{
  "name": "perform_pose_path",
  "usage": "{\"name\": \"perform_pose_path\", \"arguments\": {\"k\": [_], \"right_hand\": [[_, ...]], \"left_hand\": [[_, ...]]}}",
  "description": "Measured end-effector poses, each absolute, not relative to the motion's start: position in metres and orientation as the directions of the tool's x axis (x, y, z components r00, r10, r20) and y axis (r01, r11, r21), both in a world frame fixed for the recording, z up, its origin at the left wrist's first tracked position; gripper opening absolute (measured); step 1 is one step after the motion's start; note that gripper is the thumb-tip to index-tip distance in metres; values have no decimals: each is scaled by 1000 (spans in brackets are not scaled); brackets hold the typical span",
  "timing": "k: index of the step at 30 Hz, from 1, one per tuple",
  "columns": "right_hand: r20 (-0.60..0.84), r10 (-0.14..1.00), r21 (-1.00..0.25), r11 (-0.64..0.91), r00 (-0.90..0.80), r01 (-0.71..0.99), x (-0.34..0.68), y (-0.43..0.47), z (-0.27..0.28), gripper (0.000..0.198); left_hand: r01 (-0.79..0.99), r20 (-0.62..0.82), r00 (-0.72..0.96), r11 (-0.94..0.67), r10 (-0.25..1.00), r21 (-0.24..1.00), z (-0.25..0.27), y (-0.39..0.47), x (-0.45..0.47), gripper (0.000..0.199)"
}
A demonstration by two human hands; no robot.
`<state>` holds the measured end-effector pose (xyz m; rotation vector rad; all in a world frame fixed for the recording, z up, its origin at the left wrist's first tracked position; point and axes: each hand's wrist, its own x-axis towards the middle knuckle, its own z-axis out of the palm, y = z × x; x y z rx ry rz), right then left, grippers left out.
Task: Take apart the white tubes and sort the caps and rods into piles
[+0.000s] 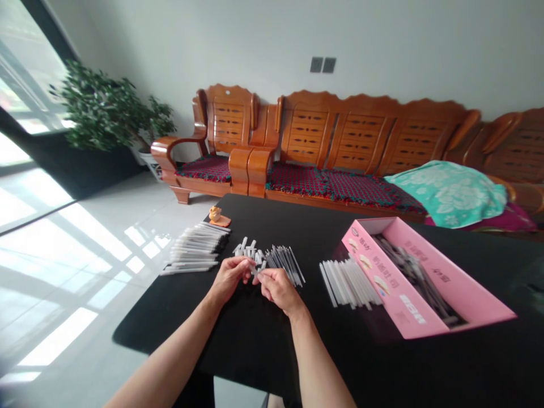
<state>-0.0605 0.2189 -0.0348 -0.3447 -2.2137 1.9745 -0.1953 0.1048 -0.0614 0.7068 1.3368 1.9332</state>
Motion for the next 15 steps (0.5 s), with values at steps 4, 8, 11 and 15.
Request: {"name": "perform_pose_path", "arguments": {"k": [4,8,11,15], "right_hand": [[211,370,-814,579,-905,47,-64,211,-30,40],[293,392,-732,679,-872,59,-67,202,-29,39],[81,357,-941,336,-931,47,-67,204,-34,44],[-110,161,-993,-48,-981,104,-63,213,-39,48]], "left_hand": [[-246,31,-683,-270,730,931,-63,105,-197,32],[-263,35,-696,-300,718,917,-62,104,-198,30],[-282,51,-655,-307,754,909,-61,102,-199,30],[-317,70,-591,-311,804,896,-60,102,-199,29]]}}
